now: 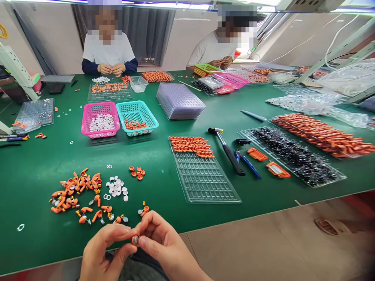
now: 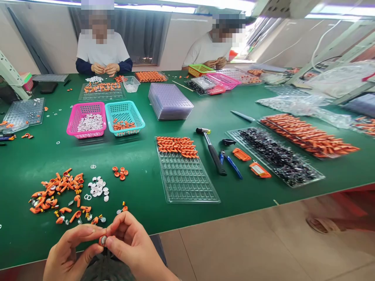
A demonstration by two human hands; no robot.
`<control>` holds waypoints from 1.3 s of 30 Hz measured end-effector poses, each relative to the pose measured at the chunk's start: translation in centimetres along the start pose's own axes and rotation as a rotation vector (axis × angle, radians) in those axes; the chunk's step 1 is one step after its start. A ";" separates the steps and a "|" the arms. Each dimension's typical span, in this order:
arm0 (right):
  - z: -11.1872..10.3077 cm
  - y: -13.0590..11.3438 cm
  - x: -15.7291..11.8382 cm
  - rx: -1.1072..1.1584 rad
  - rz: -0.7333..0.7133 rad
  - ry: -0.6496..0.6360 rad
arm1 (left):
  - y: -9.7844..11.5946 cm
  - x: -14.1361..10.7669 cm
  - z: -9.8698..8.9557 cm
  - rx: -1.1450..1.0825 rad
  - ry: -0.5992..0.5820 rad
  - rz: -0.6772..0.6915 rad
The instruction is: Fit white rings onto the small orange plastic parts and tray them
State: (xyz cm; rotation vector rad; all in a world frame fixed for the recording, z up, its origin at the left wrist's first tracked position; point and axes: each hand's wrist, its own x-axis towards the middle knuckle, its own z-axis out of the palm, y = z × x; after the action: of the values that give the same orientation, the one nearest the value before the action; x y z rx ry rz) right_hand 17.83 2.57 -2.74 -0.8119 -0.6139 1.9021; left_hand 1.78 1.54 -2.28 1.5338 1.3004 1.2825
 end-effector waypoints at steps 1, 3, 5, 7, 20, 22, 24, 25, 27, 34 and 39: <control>0.0 0.0 0.0 0.016 0.008 0.001 | 0.0 0.0 0.1 -0.011 0.001 0.017; 0.0 0.0 0.0 0.032 0.024 0.006 | 0.1 0.1 0.1 -0.025 -0.012 0.038; 0.0 0.0 -0.1 0.050 0.035 0.010 | 0.2 0.2 0.0 -0.013 -0.041 0.053; 0.1 0.1 -0.1 0.080 0.041 -0.001 | 0.3 0.3 -0.3 0.026 -0.080 0.089; -0.4 0.7 -0.2 0.199 -0.070 -0.121 | 2.4 2.7 -0.7 0.287 -0.171 0.637; -0.3 0.8 -0.4 0.199 -0.071 -0.127 | 2.4 2.7 -0.8 0.313 -0.166 0.677; -0.4 0.9 -0.6 0.190 -0.071 -0.111 | 2.4 2.6 -0.8 0.322 -0.158 0.694; -0.5 1.0 -0.6 0.186 -0.071 -0.104 | 2.4 2.6 -0.8 0.325 -0.156 0.698; -0.6 1.2 -0.7 0.187 -0.078 -0.097 | 2.3 2.6 -0.8 0.325 -0.156 0.704; -0.8 1.6 -0.5 0.197 -0.115 -0.131 | 2.4 2.7 -0.9 0.338 -0.172 0.738; -0.7 1.7 -0.8 0.183 -0.124 -0.099 | 2.6 2.8 -1.0 0.360 -0.198 0.749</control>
State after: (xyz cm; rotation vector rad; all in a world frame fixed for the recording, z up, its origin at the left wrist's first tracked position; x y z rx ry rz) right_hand 17.67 1.19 -4.23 -0.5529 -0.5286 1.8616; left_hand 1.34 3.68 1.02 2.4861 0.8743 1.3106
